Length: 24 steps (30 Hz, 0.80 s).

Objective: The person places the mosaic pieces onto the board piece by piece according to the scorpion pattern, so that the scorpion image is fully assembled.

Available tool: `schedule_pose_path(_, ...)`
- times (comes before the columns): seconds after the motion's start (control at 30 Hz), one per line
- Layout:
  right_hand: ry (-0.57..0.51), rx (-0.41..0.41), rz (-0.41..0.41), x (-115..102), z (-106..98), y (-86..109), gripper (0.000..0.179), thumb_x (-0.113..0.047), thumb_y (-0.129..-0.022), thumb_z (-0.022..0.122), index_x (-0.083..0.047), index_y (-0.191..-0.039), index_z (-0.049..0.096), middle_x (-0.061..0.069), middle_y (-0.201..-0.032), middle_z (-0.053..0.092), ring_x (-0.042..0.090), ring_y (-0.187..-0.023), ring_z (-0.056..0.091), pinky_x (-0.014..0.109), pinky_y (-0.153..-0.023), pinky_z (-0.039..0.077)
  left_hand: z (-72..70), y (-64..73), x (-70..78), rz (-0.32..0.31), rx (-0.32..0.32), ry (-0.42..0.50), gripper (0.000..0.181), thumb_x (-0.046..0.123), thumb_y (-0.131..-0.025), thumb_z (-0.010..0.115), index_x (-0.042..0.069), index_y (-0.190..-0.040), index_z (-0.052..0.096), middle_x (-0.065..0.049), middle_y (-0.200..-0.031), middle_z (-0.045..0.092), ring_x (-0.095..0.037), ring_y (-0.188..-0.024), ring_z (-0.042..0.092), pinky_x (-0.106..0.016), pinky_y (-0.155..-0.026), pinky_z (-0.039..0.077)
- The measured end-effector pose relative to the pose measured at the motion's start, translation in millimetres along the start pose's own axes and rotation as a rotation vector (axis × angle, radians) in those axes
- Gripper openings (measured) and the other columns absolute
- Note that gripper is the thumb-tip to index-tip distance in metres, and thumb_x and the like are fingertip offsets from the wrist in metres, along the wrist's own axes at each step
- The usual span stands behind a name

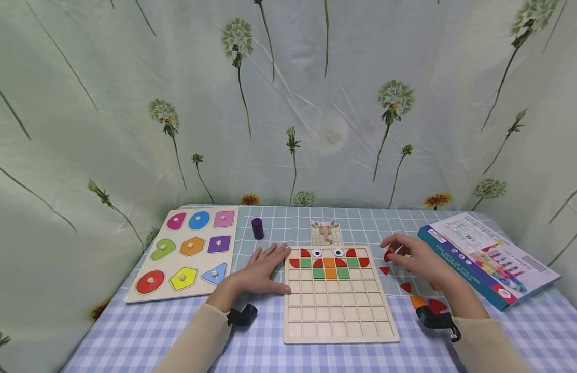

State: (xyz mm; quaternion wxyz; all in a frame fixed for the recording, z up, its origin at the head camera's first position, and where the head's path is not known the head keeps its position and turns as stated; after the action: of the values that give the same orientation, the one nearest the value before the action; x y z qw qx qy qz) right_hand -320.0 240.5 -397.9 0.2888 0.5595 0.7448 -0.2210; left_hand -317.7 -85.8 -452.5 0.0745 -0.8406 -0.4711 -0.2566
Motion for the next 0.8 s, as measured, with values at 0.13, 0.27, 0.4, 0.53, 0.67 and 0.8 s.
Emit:
schedule_pose_path(0.13,-0.042,0.007,-0.029,-14.6,10.8,-3.2,0.024,-0.011,-0.093,0.067,-0.006,-0.116,0.061,0.009,-0.105,0.067,0.021,-0.088,0.061,0.027,-0.065,0.057,0.1,0.4,0.5,0.0,-0.003,-0.008,0.1,0.056,-0.083,0.074,0.018,-0.161,0.023,-0.002,-0.169,0.017,-0.031,-0.158,0.005,-0.06,-0.125,-0.002)
schedule_pose_path(0.27,-0.056,0.026,-0.043,-26.8,19.7,-6.3,0.019,-0.009,-0.093,0.067,-0.007,-0.111,0.063,0.008,-0.104,0.068,0.02,-0.089,0.061,0.022,-0.069,0.057,0.3,0.1,0.4,0.0,-0.003,-0.005,0.1,0.056,-0.083,0.074,0.019,-0.161,0.023,-0.001,-0.169,0.017,-0.03,-0.158,0.005,-0.06,-0.125,-0.002)
schedule_pose_path(0.4,-0.084,0.044,-0.057,-35.6,28.5,-8.6,0.019,-0.008,-0.095,0.065,-0.009,-0.114,0.067,0.009,-0.107,0.069,0.019,-0.089,0.06,0.018,-0.073,0.054,0.3,-0.4,-0.3,0.002,-0.002,-0.005,0.1,0.056,-0.083,0.074,0.019,-0.161,0.023,-0.001,-0.17,0.016,-0.03,-0.158,0.005,-0.06,-0.125,-0.002)
schedule_pose_path(0.53,-0.131,0.027,-0.062,-41.2,39.2,-9.6,0.019,-0.01,-0.097,0.064,-0.012,-0.114,0.071,0.007,-0.111,0.07,0.018,-0.09,0.059,0.021,-0.073,0.053,0.2,-0.3,-0.4,0.005,-0.002,-0.002,0.1,0.056,-0.083,0.074,0.019,-0.161,0.023,-0.001,-0.17,0.016,-0.03,-0.158,0.005,-0.06,-0.125,-0.002)
schedule_pose_path(0.67,-0.139,-0.001,-0.106,-51.8,49.6,-10.1,0.017,-0.01,-0.097,0.063,-0.012,-0.111,0.073,0.007,-0.111,0.07,0.019,-0.09,0.058,0.022,-0.073,0.052,-0.2,0.5,0.4,0.004,-0.004,0.009,0.1,0.055,-0.083,0.075,0.019,-0.161,0.023,-0.001,-0.169,0.017,-0.03,-0.158,0.005,-0.06,-0.125,-0.003)
schedule_pose_path(0.8,-0.151,-0.032,-0.127,-63.6,61.4,-10.1,0.017,-0.009,-0.096,0.064,-0.009,-0.113,0.069,0.007,-0.109,0.07,0.017,-0.088,0.06,0.021,-0.073,0.053,-0.7,0.7,1.5,0.008,-0.005,0.013,0.1,0.055,-0.083,0.075,0.018,-0.161,0.023,-0.002,-0.169,0.017,-0.03,-0.158,0.005,-0.06,-0.125,-0.003)
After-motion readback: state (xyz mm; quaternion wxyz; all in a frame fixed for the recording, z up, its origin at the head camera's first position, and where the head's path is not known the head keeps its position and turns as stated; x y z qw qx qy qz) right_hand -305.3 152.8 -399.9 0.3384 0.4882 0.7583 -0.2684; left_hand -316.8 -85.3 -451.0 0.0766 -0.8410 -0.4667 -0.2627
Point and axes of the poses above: each hand's wrist, its own y-axis away from the middle knuckle, its own z-axis out of the palm, x = y × z, the point moved 10 cm from there along -y, towards the middle knuckle
